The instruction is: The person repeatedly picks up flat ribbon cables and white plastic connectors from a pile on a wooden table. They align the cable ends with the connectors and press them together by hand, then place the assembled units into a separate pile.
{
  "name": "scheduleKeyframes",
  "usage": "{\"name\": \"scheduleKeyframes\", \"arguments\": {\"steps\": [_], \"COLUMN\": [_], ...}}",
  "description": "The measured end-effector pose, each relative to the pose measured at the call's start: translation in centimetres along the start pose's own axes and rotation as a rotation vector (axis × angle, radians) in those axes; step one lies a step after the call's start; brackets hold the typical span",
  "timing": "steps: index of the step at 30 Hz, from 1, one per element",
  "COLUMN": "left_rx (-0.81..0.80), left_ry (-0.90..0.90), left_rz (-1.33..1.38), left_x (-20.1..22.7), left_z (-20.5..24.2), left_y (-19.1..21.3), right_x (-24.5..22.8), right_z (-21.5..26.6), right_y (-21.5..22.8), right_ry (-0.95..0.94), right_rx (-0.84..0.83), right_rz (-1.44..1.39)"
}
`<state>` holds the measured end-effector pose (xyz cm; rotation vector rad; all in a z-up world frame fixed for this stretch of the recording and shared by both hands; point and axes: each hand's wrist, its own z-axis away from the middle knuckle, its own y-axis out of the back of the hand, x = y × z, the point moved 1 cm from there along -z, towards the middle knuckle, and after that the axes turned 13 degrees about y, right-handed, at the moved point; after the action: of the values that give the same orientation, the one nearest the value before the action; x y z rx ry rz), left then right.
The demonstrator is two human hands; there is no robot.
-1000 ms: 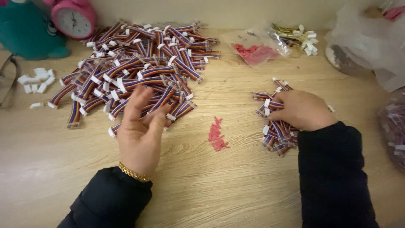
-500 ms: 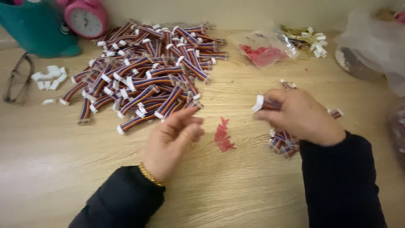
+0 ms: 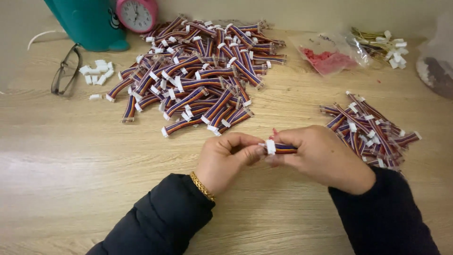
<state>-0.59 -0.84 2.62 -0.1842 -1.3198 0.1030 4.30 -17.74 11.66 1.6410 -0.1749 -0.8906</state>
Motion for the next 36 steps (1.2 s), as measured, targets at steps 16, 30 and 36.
{"name": "scheduleKeyframes", "arguments": {"steps": [16,30,36], "left_rx": [0.368,0.337,0.318], "left_ry": [0.009,0.014,0.018], "left_rz": [0.337,0.414,0.421], "left_x": [1.1,0.0,-0.2], "left_z": [-1.4,-1.7,-1.9], "left_y": [2.7,2.6,2.5], "right_x": [3.4,7.7,7.8], "right_z": [0.0,-1.0,-1.1], "right_y": [2.2,-2.5,-3.0], "right_ry": [-0.322,-0.074,-0.036], "right_rx": [0.307,0.149,0.124], "right_rz": [-0.106,0.166,0.206]}}
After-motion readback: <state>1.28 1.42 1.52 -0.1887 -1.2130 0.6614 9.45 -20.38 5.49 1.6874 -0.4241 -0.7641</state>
